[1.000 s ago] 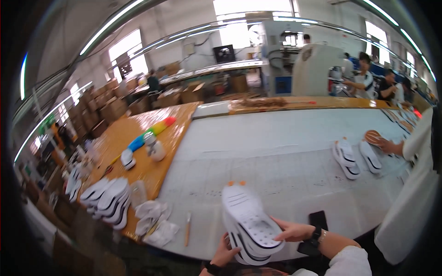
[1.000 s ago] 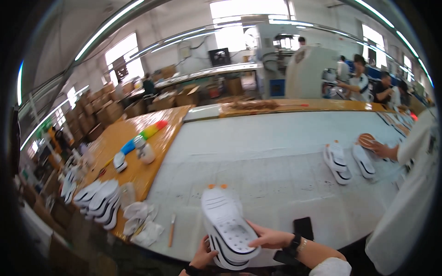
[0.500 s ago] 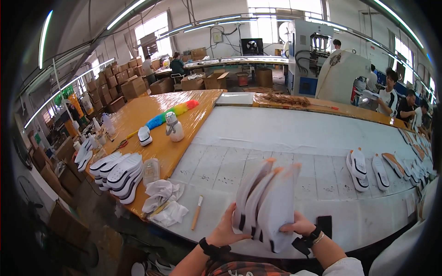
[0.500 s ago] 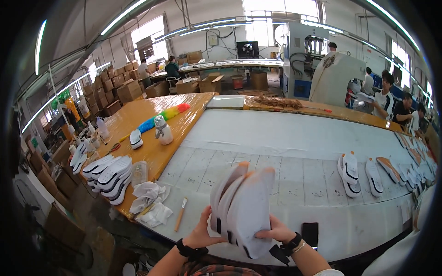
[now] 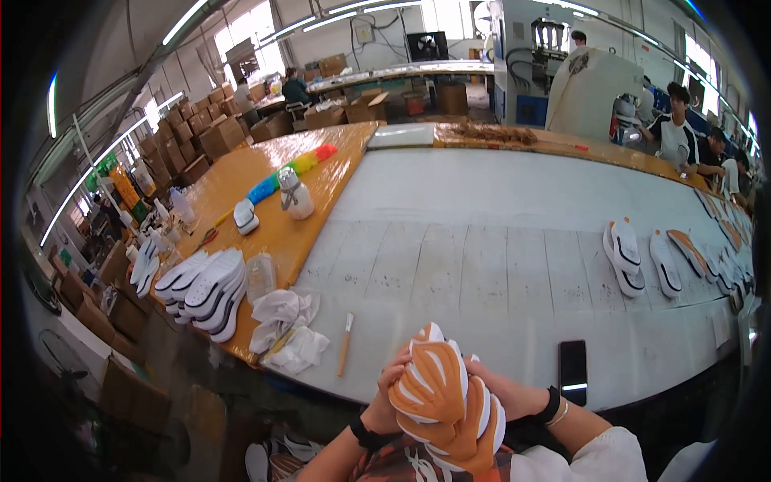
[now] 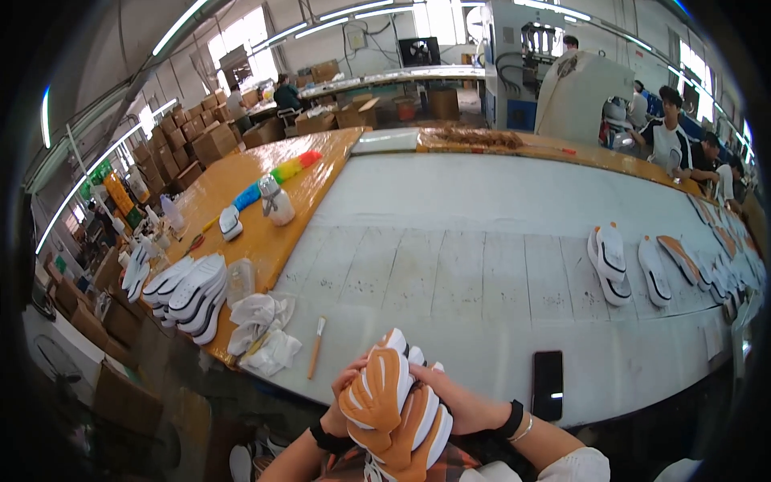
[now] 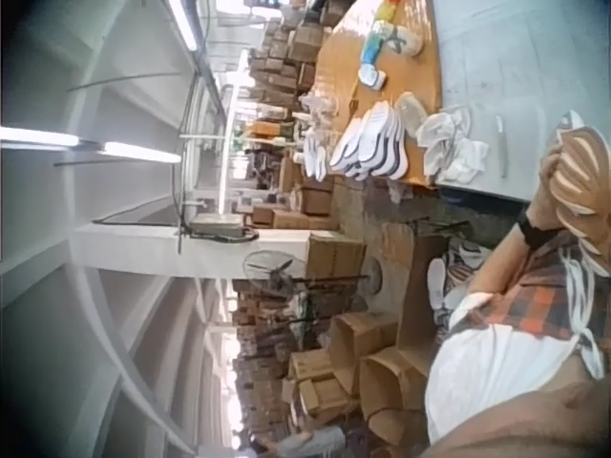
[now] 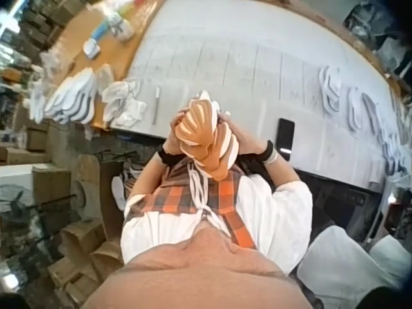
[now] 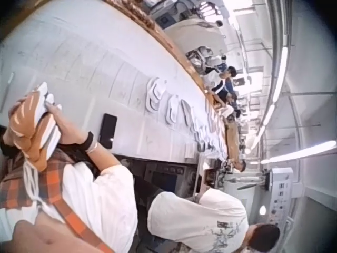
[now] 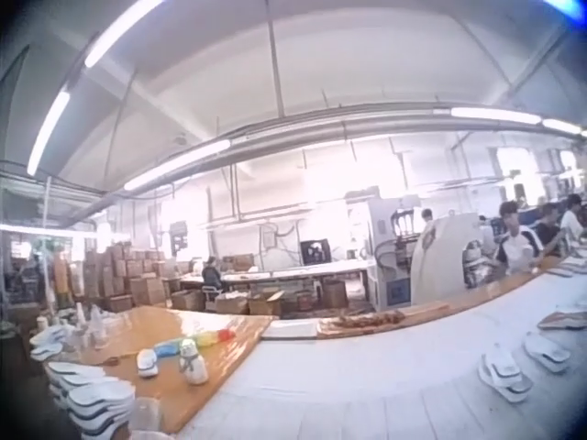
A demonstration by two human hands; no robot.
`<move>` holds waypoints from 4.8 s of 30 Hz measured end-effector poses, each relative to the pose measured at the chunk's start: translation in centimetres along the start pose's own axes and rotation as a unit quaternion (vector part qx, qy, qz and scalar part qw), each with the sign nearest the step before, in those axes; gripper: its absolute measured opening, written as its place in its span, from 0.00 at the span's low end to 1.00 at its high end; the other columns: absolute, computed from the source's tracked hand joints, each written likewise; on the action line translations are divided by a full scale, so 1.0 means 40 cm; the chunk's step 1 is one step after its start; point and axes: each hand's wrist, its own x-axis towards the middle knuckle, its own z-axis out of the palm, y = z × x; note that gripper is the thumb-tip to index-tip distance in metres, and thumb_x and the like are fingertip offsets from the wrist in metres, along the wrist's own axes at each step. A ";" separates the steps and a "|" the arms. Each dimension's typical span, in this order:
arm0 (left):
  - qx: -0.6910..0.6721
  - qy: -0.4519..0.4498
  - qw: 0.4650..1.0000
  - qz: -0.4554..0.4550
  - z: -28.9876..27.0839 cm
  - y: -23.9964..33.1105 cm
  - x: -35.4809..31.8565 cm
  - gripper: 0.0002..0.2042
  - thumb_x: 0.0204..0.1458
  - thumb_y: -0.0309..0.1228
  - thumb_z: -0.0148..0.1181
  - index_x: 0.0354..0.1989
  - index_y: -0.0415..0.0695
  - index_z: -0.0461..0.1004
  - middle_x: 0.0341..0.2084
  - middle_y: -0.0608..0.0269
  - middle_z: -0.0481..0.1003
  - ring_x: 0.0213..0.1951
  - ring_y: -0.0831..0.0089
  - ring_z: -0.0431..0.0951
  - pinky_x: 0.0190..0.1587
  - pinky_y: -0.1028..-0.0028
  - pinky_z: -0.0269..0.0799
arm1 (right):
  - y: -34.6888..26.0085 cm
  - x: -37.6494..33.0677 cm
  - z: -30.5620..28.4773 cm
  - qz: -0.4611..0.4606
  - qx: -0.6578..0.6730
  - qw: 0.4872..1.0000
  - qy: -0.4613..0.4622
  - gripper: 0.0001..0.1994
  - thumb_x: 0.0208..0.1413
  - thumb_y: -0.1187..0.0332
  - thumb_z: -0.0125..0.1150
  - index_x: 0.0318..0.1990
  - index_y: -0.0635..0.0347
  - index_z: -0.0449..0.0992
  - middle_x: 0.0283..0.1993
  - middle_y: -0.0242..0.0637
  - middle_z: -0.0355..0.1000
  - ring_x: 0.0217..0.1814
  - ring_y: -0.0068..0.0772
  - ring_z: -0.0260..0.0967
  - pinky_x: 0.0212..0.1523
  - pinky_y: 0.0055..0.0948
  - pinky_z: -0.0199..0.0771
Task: The person picks up shoe soles from a conveyor table, stacks and aligns them by hand, and places them into a box.
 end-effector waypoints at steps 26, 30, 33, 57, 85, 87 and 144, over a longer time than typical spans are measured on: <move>-0.586 0.039 0.707 -0.394 -0.059 -0.007 0.085 0.36 0.48 0.50 0.53 0.61 0.46 0.47 0.53 0.55 0.60 0.52 0.62 0.64 0.53 0.62 0.63 | -0.152 0.123 -0.086 0.169 0.295 0.936 0.094 0.21 0.60 0.59 0.40 0.56 0.65 0.59 0.53 0.34 0.61 0.56 0.22 0.56 0.55 0.28 0.57; -0.592 0.019 0.690 -0.416 -0.064 -0.007 0.093 0.36 0.48 0.50 0.53 0.61 0.47 0.47 0.53 0.55 0.60 0.52 0.62 0.64 0.52 0.62 0.63 | -0.069 0.070 -0.094 0.035 0.340 0.938 0.053 0.24 0.59 0.60 0.42 0.60 0.61 0.53 0.61 0.36 0.54 0.59 0.28 0.53 0.56 0.31 0.56; -0.603 -0.004 0.672 -0.430 -0.075 0.003 0.057 0.35 0.48 0.50 0.53 0.61 0.47 0.47 0.53 0.55 0.60 0.52 0.61 0.64 0.52 0.62 0.63 | 0.104 0.033 -0.013 0.141 0.331 0.930 0.070 0.30 0.55 0.59 0.48 0.63 0.57 0.47 0.64 0.37 0.48 0.64 0.30 0.47 0.61 0.32 0.51; -0.669 0.036 0.625 -0.401 -0.099 0.037 0.011 0.34 0.50 0.47 0.52 0.61 0.48 0.46 0.52 0.53 0.60 0.50 0.59 0.65 0.51 0.61 0.65 | -0.011 0.036 0.055 0.067 0.512 0.849 0.112 0.47 0.35 0.67 0.63 0.64 0.55 0.41 0.64 0.37 0.48 0.64 0.31 0.47 0.61 0.31 0.49; -0.732 0.212 0.573 -0.301 -0.195 0.120 -0.210 0.30 0.53 0.38 0.50 0.62 0.51 0.45 0.49 0.47 0.62 0.43 0.56 0.69 0.44 0.61 0.69 | 0.083 0.077 0.113 0.100 0.544 0.809 0.198 0.39 0.35 0.69 0.47 0.62 0.61 0.47 0.59 0.42 0.57 0.59 0.36 0.56 0.58 0.29 0.57; -0.684 0.266 0.603 -0.313 -0.187 0.070 -0.275 0.27 0.54 0.37 0.49 0.61 0.50 0.47 0.47 0.50 0.64 0.42 0.59 0.70 0.44 0.61 0.69 | -0.010 0.127 0.154 0.081 0.529 0.829 0.163 0.39 0.37 0.67 0.49 0.63 0.60 0.46 0.59 0.42 0.56 0.59 0.37 0.56 0.58 0.31 0.57; -0.295 0.104 0.768 -0.559 -0.014 -0.104 -0.122 0.14 0.54 0.29 0.48 0.49 0.42 0.60 0.34 0.55 0.71 0.33 0.63 0.74 0.37 0.66 0.73 | 0.371 -0.433 -0.865 0.295 -0.152 0.477 0.813 0.33 0.36 0.50 0.64 0.40 0.79 0.69 0.40 0.53 0.70 0.42 0.40 0.68 0.43 0.31 0.64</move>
